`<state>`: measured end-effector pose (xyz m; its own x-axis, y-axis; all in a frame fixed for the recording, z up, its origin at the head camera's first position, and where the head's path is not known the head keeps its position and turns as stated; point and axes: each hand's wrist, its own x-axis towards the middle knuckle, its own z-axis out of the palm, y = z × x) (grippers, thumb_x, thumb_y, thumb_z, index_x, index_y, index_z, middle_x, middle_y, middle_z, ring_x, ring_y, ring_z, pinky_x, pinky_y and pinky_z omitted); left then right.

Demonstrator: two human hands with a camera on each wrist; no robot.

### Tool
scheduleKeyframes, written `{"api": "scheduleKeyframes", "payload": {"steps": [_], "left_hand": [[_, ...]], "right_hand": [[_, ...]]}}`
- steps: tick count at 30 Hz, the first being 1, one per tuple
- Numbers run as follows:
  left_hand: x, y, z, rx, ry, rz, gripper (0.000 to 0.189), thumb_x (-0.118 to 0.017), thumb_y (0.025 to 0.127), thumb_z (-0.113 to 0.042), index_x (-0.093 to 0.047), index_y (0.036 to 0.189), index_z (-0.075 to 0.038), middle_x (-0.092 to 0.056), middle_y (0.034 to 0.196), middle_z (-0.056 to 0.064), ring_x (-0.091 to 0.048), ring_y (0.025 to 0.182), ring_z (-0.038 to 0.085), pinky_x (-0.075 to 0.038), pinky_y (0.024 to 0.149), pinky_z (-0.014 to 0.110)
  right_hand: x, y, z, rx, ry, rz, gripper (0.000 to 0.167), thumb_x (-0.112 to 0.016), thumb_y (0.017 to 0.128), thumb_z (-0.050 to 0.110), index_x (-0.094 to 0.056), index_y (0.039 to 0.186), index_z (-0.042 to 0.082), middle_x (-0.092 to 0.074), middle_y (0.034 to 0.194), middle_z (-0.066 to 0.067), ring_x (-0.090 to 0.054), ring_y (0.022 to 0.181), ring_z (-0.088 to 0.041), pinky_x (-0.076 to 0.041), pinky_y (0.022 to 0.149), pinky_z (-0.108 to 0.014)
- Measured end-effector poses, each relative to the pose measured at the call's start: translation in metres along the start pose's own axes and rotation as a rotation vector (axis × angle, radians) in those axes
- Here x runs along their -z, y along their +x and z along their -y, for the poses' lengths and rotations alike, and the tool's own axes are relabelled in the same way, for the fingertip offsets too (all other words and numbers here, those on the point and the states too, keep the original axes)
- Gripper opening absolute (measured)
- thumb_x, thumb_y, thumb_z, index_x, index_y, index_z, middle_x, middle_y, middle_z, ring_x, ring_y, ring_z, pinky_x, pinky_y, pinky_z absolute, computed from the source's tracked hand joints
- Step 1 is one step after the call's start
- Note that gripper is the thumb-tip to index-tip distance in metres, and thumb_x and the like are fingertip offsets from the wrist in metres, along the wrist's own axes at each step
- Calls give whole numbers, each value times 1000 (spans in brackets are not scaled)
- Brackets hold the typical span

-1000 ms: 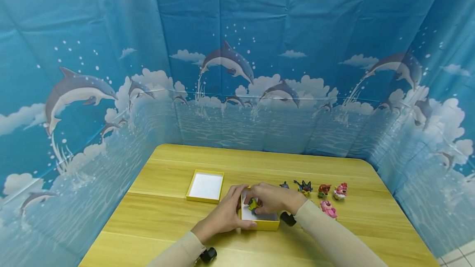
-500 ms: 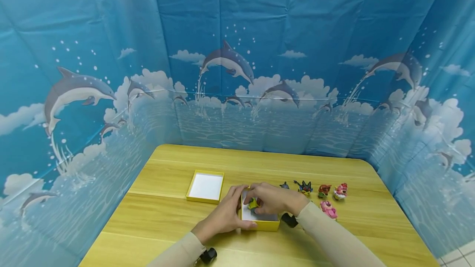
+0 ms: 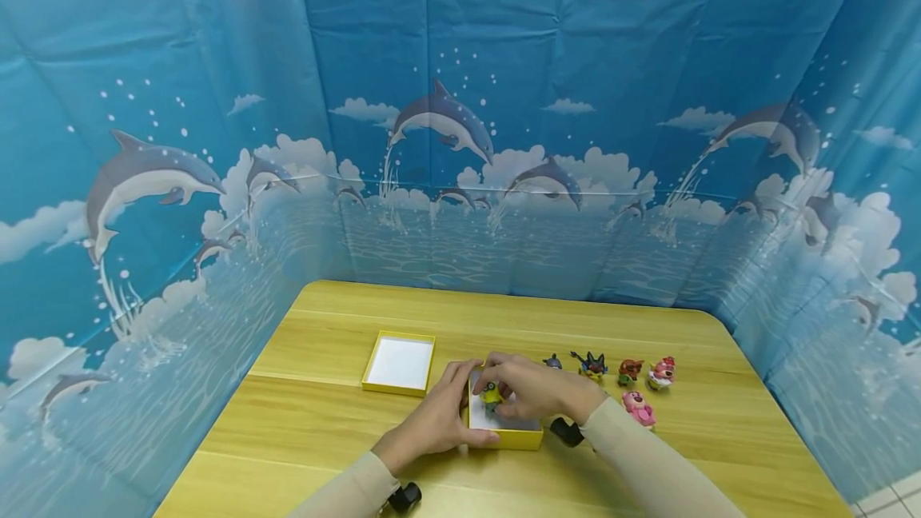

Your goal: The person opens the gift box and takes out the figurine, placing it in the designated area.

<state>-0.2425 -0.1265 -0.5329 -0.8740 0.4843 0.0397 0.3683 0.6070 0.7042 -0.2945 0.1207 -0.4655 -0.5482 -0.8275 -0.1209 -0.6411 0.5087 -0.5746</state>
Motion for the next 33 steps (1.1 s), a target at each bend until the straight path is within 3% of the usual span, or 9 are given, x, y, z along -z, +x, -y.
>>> {"api": "scheduleKeyframes", "payload": {"steps": [7, 12, 21, 33], "left_hand": [[0, 0, 1, -5, -1, 7, 119, -93, 95, -66, -31, 184, -16, -48, 166, 9, -53, 106, 10, -50, 88, 28], [1, 2, 1, -3, -6, 7, 122, -94, 94, -66, -29, 184, -16, -46, 171, 10, -53, 111, 10, -51, 91, 28], [0, 1, 1, -4, -23, -3, 122, -96, 93, -65, -31, 184, -15, -46, 174, 12, -57, 116, 11, -56, 97, 29], [-1, 1, 1, 7, 0, -3, 123, -96, 92, -65, -32, 184, -13, -46, 175, 16, -56, 115, 10, -56, 98, 30]], "right_hand": [[2, -5, 0, 18, 20, -32, 42, -81, 106, 1, -78, 146, 13, -68, 145, -5, -76, 120, -17, -68, 102, -29], [4, -7, -2, 48, 1, -71, 35, -79, 109, 7, -79, 144, 11, -70, 144, -7, -78, 119, -20, -69, 101, -29], [4, -12, -3, 100, -37, -173, 20, -77, 115, 18, -83, 133, 12, -75, 133, -3, -77, 110, -11, -69, 94, -30], [0, -22, -7, 58, -51, -256, 14, -78, 115, 20, -84, 126, 14, -78, 129, -1, -77, 106, -8, -70, 91, -31]]}}
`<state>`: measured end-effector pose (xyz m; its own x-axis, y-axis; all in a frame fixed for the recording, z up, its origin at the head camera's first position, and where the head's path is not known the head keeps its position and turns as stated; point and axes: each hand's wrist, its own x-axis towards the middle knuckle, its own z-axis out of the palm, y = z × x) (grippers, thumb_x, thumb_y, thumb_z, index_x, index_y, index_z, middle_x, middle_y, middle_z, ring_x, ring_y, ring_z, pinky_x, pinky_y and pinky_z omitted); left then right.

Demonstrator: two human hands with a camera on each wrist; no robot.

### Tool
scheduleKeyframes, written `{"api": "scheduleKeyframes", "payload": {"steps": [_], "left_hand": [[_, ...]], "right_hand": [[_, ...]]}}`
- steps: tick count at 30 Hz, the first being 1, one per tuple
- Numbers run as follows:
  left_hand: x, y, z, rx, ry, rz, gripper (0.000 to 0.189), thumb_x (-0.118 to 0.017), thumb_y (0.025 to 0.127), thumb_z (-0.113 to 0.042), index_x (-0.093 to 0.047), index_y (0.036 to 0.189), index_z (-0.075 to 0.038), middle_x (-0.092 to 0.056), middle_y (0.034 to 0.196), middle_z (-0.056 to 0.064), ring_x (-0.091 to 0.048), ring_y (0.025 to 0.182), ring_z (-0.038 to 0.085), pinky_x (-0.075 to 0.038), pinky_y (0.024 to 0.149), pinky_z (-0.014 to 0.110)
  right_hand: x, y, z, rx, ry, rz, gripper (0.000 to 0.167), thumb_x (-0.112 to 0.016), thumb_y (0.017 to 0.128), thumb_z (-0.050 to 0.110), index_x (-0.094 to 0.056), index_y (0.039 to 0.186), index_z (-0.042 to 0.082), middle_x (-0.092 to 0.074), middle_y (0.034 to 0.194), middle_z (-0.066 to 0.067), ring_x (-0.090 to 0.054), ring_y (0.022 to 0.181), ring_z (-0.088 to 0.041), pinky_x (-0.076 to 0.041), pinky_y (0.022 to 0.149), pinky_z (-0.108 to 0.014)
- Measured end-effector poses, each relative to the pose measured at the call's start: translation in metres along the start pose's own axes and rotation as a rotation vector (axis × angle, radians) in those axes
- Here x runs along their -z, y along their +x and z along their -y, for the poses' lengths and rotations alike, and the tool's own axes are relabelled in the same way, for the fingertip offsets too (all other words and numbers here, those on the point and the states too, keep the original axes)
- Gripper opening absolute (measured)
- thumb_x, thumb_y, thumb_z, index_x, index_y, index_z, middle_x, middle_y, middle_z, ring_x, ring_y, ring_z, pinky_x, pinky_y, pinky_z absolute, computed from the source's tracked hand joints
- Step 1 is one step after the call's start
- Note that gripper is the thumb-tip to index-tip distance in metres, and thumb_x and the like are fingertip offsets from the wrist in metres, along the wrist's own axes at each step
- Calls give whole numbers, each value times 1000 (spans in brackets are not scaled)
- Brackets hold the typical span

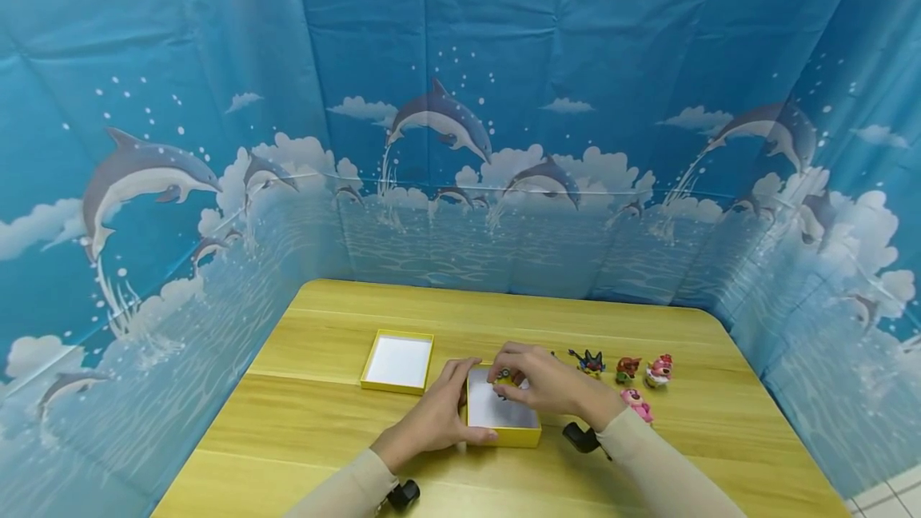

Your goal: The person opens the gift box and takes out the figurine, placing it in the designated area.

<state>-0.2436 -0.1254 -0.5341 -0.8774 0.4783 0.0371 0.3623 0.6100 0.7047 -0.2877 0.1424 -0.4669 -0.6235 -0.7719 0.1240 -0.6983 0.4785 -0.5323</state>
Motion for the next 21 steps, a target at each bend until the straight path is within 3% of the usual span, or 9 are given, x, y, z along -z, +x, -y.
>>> {"api": "scheduleKeyframes", "payload": {"steps": [13, 21], "left_hand": [[-2, -1, 1, -6, -5, -4, 123, -97, 92, -64, -32, 184, -14, -45, 176, 15, -62, 127, 15, -60, 107, 36], [-2, -2, 0, 4, -14, -8, 124, -98, 91, -64, -31, 184, -14, -45, 176, 13, -64, 135, 20, -61, 111, 40]], "right_hand": [[1, -15, -4, 74, -10, -112, 12, -78, 113, 10, -82, 119, 21, -79, 122, -1, -73, 98, -4, -69, 81, -35], [4, -24, -3, 22, -34, -149, 20, -80, 112, 10, -80, 131, 13, -81, 129, -3, -79, 103, -9, -70, 88, -32]]}}
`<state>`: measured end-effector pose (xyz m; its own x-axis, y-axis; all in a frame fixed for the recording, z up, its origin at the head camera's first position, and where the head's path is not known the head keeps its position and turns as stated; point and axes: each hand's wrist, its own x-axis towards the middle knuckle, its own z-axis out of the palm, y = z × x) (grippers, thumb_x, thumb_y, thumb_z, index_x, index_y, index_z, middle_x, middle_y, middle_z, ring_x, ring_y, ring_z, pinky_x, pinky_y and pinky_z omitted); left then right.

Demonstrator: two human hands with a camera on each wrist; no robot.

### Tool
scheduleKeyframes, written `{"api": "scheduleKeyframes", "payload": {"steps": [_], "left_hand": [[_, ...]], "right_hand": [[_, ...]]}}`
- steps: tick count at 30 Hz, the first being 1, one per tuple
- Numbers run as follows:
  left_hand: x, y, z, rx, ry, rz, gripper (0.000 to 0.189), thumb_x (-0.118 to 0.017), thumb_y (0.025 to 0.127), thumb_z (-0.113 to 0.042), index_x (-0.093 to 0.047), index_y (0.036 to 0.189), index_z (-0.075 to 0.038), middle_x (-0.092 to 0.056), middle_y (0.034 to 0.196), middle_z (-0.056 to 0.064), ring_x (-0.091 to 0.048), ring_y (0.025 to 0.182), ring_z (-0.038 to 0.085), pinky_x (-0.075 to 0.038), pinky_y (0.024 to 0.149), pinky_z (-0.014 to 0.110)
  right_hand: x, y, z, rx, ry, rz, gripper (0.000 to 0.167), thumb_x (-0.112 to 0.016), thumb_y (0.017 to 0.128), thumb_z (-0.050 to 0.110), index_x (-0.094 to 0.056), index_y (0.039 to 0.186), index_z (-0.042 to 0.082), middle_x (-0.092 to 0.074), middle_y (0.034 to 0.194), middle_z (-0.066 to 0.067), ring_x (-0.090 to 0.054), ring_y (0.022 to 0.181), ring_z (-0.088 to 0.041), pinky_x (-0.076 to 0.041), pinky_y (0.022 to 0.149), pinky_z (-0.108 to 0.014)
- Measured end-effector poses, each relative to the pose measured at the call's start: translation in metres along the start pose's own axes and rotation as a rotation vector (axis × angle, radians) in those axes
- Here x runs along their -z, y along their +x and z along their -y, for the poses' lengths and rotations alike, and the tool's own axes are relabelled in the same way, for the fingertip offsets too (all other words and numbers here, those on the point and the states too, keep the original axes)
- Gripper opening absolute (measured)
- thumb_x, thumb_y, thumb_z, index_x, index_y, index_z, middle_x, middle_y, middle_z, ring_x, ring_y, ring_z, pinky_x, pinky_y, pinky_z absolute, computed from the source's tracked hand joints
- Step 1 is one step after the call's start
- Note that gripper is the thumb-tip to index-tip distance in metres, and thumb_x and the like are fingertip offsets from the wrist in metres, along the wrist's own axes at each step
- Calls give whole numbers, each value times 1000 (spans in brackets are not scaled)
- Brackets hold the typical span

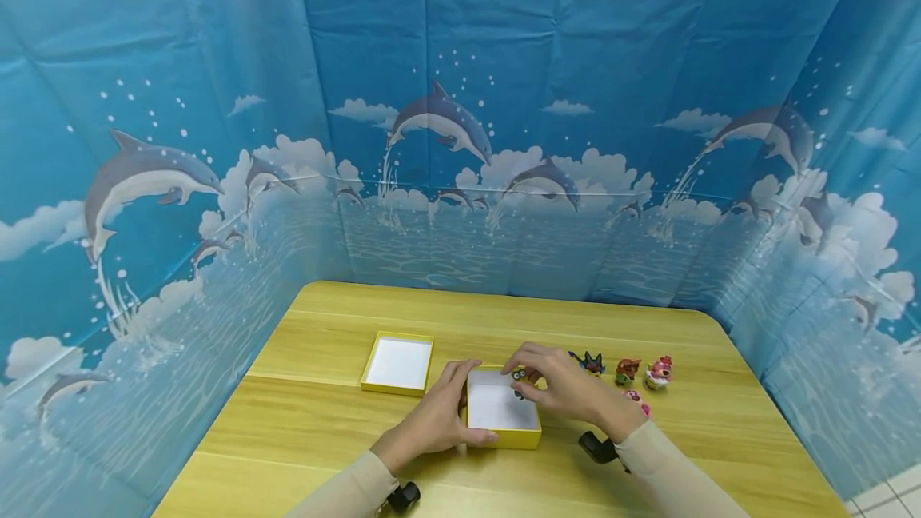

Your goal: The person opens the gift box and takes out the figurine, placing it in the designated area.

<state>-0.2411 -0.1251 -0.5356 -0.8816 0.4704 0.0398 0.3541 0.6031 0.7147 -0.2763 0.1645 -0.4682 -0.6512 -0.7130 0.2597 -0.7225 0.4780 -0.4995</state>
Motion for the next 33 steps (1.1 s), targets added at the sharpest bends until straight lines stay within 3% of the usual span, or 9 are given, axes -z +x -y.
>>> {"api": "scheduleKeyframes", "payload": {"steps": [4, 11, 20, 33], "left_hand": [[0, 0, -1, 7, -2, 0, 125, -98, 91, -63, -31, 184, -14, -45, 176, 14, -63, 134, 20, -61, 111, 41], [0, -1, -2, 10, 20, -3, 126, -98, 91, -65, -31, 184, -14, -46, 175, 14, -63, 133, 19, -61, 111, 42], [1, 0, -2, 8, 13, -4, 125, -99, 91, -63, -31, 184, -13, -46, 176, 15, -65, 133, 22, -62, 112, 44], [1, -1, -4, 19, 21, -6, 126, -98, 90, -64, -30, 185, -15, -43, 179, 14, -63, 146, 30, -59, 121, 54]], "right_hand": [[4, -4, 0, -10, -15, -15, 26, -81, 111, 9, -79, 137, 10, -81, 132, -7, -80, 103, -12, -71, 87, -34], [11, -11, 0, -52, -39, -35, 29, -82, 111, 14, -78, 140, 17, -80, 135, -9, -82, 104, -13, -70, 89, -30], [16, -23, -8, 35, -53, -149, 31, -87, 104, 4, -79, 133, 11, -79, 126, -12, -83, 97, -17, -72, 83, -35], [26, -43, -13, 60, -104, -262, 32, -91, 98, -1, -82, 125, 14, -79, 121, -8, -79, 93, -9, -71, 78, -33]]}}
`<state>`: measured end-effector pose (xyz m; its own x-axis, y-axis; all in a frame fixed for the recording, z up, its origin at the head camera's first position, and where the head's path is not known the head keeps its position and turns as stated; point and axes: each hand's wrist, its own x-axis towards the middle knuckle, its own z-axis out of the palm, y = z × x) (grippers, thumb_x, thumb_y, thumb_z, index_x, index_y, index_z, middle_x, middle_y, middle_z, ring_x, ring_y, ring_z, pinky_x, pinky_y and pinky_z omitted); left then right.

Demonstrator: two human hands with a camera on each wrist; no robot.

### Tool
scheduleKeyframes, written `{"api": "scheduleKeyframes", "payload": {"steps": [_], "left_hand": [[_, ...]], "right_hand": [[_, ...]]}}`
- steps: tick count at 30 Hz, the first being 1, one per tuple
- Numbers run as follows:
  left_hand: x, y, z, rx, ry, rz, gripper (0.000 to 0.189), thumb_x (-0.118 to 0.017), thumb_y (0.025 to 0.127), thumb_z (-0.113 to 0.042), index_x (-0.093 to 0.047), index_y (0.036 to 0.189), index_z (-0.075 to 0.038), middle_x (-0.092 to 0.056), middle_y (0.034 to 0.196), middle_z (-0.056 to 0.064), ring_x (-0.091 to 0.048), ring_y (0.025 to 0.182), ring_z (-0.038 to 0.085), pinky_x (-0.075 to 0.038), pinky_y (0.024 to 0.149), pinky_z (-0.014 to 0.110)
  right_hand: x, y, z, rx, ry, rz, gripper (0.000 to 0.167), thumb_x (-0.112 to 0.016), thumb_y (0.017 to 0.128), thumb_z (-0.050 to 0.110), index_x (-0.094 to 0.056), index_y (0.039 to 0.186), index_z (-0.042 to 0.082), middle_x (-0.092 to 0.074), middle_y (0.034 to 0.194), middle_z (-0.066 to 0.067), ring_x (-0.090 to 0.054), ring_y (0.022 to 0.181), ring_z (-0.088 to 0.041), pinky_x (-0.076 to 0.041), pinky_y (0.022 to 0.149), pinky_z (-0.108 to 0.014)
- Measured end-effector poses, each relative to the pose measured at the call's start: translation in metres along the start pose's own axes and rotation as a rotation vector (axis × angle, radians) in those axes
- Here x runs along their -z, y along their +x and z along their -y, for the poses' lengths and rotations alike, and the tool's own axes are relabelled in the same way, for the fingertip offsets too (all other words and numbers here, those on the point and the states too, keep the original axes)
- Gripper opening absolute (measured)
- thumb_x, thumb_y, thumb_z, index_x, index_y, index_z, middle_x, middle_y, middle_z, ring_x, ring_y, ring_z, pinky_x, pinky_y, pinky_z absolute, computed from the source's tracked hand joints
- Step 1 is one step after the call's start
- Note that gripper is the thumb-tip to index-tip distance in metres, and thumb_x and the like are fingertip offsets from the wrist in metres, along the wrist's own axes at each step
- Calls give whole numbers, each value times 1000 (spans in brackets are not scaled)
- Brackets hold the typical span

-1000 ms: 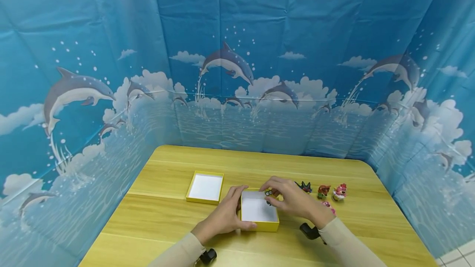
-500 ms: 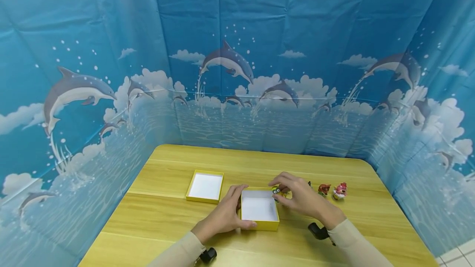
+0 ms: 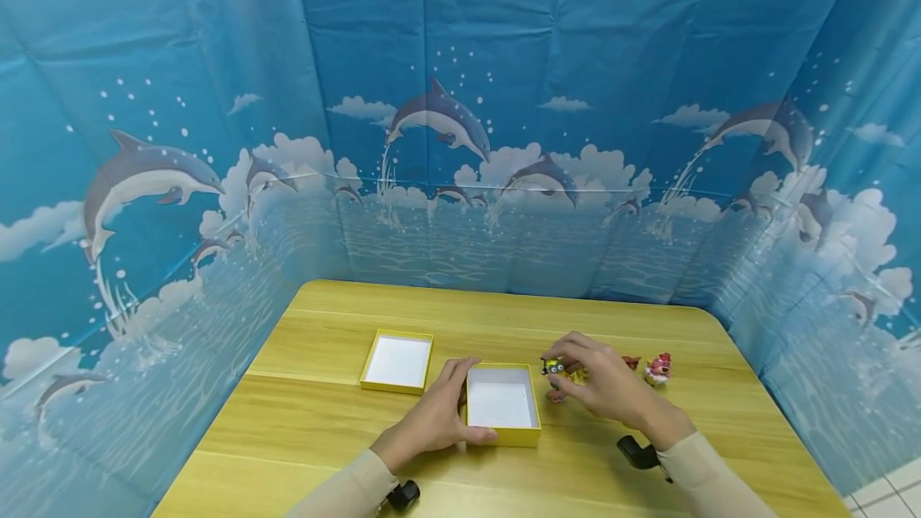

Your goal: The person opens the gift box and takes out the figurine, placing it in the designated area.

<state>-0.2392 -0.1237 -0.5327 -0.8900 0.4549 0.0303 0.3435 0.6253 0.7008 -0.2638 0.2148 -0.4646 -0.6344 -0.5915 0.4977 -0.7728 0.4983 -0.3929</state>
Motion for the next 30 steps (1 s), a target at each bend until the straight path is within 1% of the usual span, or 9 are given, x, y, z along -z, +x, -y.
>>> {"api": "scheduleKeyframes", "payload": {"steps": [2, 5, 11, 17, 21, 26, 30], "left_hand": [[0, 0, 0, 2, -5, 2, 126, -98, 91, -64, -30, 185, -15, -43, 180, 14, -63, 148, 31, -59, 122, 55], [0, 0, 0, 4, -7, 3, 127, -98, 91, -65, -30, 185, -15, -43, 180, 14, -62, 150, 32, -59, 123, 56], [-1, 0, 1, -1, -5, 4, 127, -98, 91, -64, -29, 185, -15, -42, 180, 14, -61, 153, 34, -58, 124, 57], [0, 1, 2, 0, -2, 9, 126, -97, 91, -65, -29, 185, -15, -41, 182, 14, -61, 153, 35, -58, 124, 57], [0, 1, 2, 1, 3, 9, 127, -97, 91, -65, -29, 185, -15, -42, 181, 14, -61, 152, 34, -58, 123, 56], [1, 0, 1, 4, 3, 10, 126, -97, 92, -65, -29, 185, -14, -42, 181, 14, -62, 149, 32, -59, 122, 55], [1, 0, 1, 3, 6, 9, 126, -97, 92, -64, -29, 185, -15, -42, 181, 14, -62, 151, 34, -59, 123, 56]], "right_hand": [[2, -3, -2, -5, 0, -9, 33, -92, 97, -2, -82, 124, 15, -80, 121, -8, -80, 92, -10, -71, 77, -33], [5, -8, -5, -12, -28, -20, 35, -93, 96, -2, -82, 124, 16, -80, 119, -5, -80, 92, -9, -71, 77, -33], [13, -18, -9, -23, -35, -25, 36, -92, 96, -3, -82, 125, 13, -80, 117, -2, -79, 93, -6, -71, 77, -33], [22, -27, -11, -64, -73, -35, 36, -94, 96, 0, -82, 126, 16, -79, 115, 2, -79, 92, -4, -71, 76, -33], [28, -32, -13, -75, -79, -52, 37, -95, 93, -1, -83, 124, 16, -79, 112, 2, -79, 90, -3, -71, 75, -32], [34, -38, -16, -78, -68, -71, 43, -97, 89, -6, -83, 123, 15, -80, 113, -1, -80, 90, -6, -71, 74, -34], [39, -42, -19, -90, -94, -81, 43, -98, 88, -4, -83, 123, 16, -81, 113, 1, -80, 90, -4, -71, 75, -33]]}}
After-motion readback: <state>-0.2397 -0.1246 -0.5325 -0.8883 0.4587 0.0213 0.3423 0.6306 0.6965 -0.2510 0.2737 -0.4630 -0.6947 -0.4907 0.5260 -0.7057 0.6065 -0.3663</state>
